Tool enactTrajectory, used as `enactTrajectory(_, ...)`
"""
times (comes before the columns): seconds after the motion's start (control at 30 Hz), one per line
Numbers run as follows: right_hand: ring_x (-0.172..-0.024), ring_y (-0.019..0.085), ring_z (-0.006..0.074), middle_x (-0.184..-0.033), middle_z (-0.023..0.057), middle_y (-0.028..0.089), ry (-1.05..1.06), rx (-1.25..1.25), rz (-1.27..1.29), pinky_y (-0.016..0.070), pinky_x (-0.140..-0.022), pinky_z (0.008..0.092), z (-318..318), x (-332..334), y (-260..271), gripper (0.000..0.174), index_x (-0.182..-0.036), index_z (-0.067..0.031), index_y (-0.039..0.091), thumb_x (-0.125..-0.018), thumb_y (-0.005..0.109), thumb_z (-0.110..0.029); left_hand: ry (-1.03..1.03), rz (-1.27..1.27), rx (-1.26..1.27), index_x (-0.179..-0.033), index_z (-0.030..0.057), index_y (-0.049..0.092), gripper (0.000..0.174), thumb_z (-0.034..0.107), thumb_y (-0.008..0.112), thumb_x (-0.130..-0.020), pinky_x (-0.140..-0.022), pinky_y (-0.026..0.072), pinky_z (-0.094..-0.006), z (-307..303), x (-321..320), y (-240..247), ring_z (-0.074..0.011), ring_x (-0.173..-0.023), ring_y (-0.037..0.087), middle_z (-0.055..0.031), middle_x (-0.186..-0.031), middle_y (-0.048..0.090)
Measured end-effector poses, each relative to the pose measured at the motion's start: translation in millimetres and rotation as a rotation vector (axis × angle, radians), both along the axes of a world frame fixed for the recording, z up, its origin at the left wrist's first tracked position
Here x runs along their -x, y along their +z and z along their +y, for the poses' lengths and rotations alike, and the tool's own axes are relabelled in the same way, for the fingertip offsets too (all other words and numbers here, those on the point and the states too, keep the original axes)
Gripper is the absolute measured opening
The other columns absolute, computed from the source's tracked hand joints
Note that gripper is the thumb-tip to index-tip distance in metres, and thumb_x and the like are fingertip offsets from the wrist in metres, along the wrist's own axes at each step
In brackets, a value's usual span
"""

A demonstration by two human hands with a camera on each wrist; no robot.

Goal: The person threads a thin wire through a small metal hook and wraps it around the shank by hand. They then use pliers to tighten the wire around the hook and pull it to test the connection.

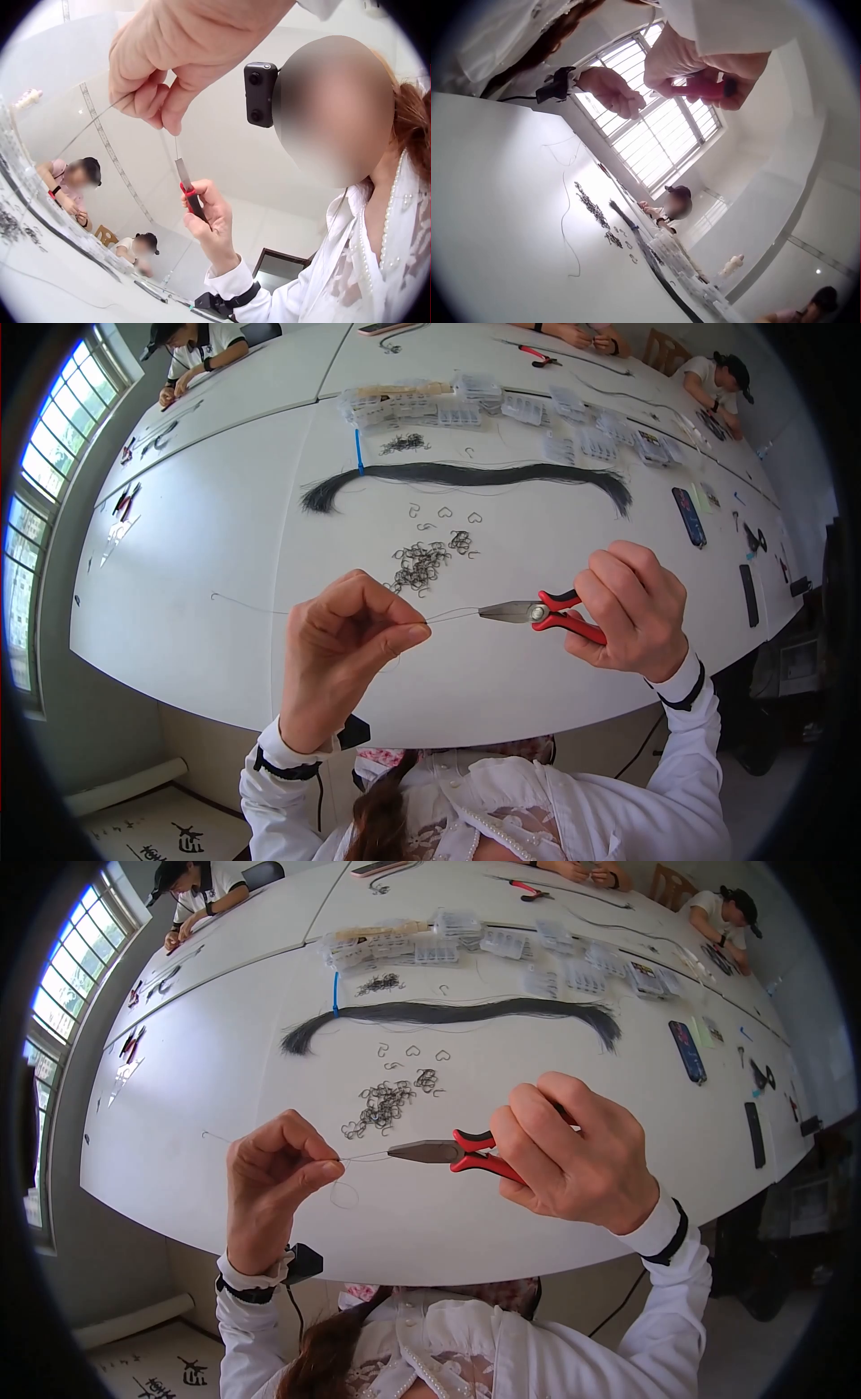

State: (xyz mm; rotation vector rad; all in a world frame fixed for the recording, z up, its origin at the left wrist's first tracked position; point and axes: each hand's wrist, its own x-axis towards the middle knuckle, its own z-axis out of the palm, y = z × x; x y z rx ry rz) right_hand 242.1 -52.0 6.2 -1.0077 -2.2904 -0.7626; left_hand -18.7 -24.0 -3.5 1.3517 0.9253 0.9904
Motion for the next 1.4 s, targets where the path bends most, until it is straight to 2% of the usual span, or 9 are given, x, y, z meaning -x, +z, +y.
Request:
enactTrajectory(0.53,-0.078,0.056,0.0183,-0.086,0.0021,0.055,-0.027,-0.052,-0.117,0.0464,-0.051,0.0248,-8,-1,6,0.029,-0.081,-0.0106,0.059,-0.054,0.066,-0.018,-0.075,0.112,0.117,-0.073,0.0023,0.057,0.013,-0.004,0.068,-0.076,-0.065,0.0421,-0.0197,2,3,-4,-0.0055,-0.068,0.052,-0.0009,-0.072,0.058)
enactTrajectory(0.63,-0.078,0.056,0.0190,-0.086,0.0020,0.055,-0.042,-0.075,-0.138,0.0468,-0.052,0.0248,-8,-7,6,0.029,-0.082,-0.0106,0.059,-0.055,0.066,-0.018,-0.056,0.038,0.132,-0.072,0.0026,0.057,0.012,-0.003,0.067,-0.077,-0.065,0.0418,-0.0192,5,6,-9,-0.0050,-0.067,0.052,-0.0005,-0.071,0.059)
enactTrajectory(0.8,-0.080,0.057,0.0228,-0.087,0.0054,0.055,-0.113,-0.087,-0.159,0.0484,-0.055,0.0274,-8,-22,8,0.030,-0.084,-0.0078,0.060,-0.056,0.066,-0.018,-0.040,0.078,0.130,-0.072,0.0028,0.057,0.012,0.000,0.068,-0.077,-0.063,0.0414,-0.0190,8,15,-11,-0.0052,-0.065,0.052,-0.0006,-0.069,0.059)
enactTrajectory(0.83,-0.082,0.057,0.0257,-0.089,0.0080,0.056,-0.135,-0.068,-0.166,0.0499,-0.057,0.0306,-8,-29,7,0.033,-0.087,-0.0058,0.059,-0.057,0.066,-0.017,-0.043,0.120,0.131,-0.072,0.0029,0.057,0.013,0.001,0.068,-0.077,-0.063,0.0412,-0.0189,9,17,-12,-0.0053,-0.065,0.052,-0.0008,-0.069,0.059)
enactTrajectory(0.93,-0.084,0.057,0.0276,-0.091,0.0098,0.057,-0.177,-0.086,-0.161,0.0507,-0.061,0.0329,0,-58,4,0.036,-0.091,-0.0042,0.058,-0.059,0.067,-0.016,-0.049,0.071,0.149,-0.071,0.0029,0.057,0.013,0.003,0.069,-0.077,-0.062,0.0406,-0.0191,15,26,-20,-0.0052,-0.064,0.052,-0.0009,-0.068,0.059)
enactTrajectory(0.97,-0.086,0.057,0.0299,-0.093,0.0124,0.057,-0.205,-0.078,-0.171,0.0518,-0.066,0.0357,1,-72,1,0.039,-0.095,-0.0028,0.057,-0.059,0.067,-0.015,-0.037,0.070,0.153,-0.071,0.0029,0.057,0.013,0.003,0.069,-0.077,-0.062,0.0406,-0.0191,18,30,-22,-0.0052,-0.064,0.052,-0.0009,-0.068,0.059)
enactTrajectory(1.17,-0.091,0.057,0.0334,-0.098,0.0146,0.058,-0.386,-0.111,-0.202,0.0523,-0.073,0.0394,8,-150,-12,0.040,-0.101,-0.0007,0.056,-0.062,0.065,-0.008,-0.019,0.133,0.210,-0.070,0.0040,0.058,0.014,0.005,0.070,-0.077,-0.059,0.0383,-0.0196,26,52,-32,-0.0049,-0.062,0.050,-0.0007,-0.067,0.059)
enactTrajectory(1.3,-0.096,0.055,0.0324,-0.102,0.0137,0.058,-0.477,-0.087,-0.195,0.0499,-0.081,0.0383,7,-195,-17,0.040,-0.105,0.0006,0.054,-0.066,0.062,-0.002,-0.014,0.159,0.238,-0.069,0.0048,0.057,0.015,0.006,0.070,-0.076,-0.057,0.0354,-0.0192,28,62,-34,-0.0045,-0.061,0.048,0.0000,-0.066,0.058)
enactTrajectory(1.4,-0.100,0.056,0.0309,-0.106,0.0135,0.056,-0.581,-0.064,-0.196,0.0510,-0.080,0.0380,5,-227,-22,0.041,-0.111,-0.0021,0.052,-0.071,0.062,-0.004,-0.010,0.179,0.251,-0.069,0.0050,0.056,0.015,0.005,0.069,-0.076,-0.056,0.0343,-0.0193,28,68,-39,-0.0045,-0.061,0.047,0.0003,-0.066,0.058)
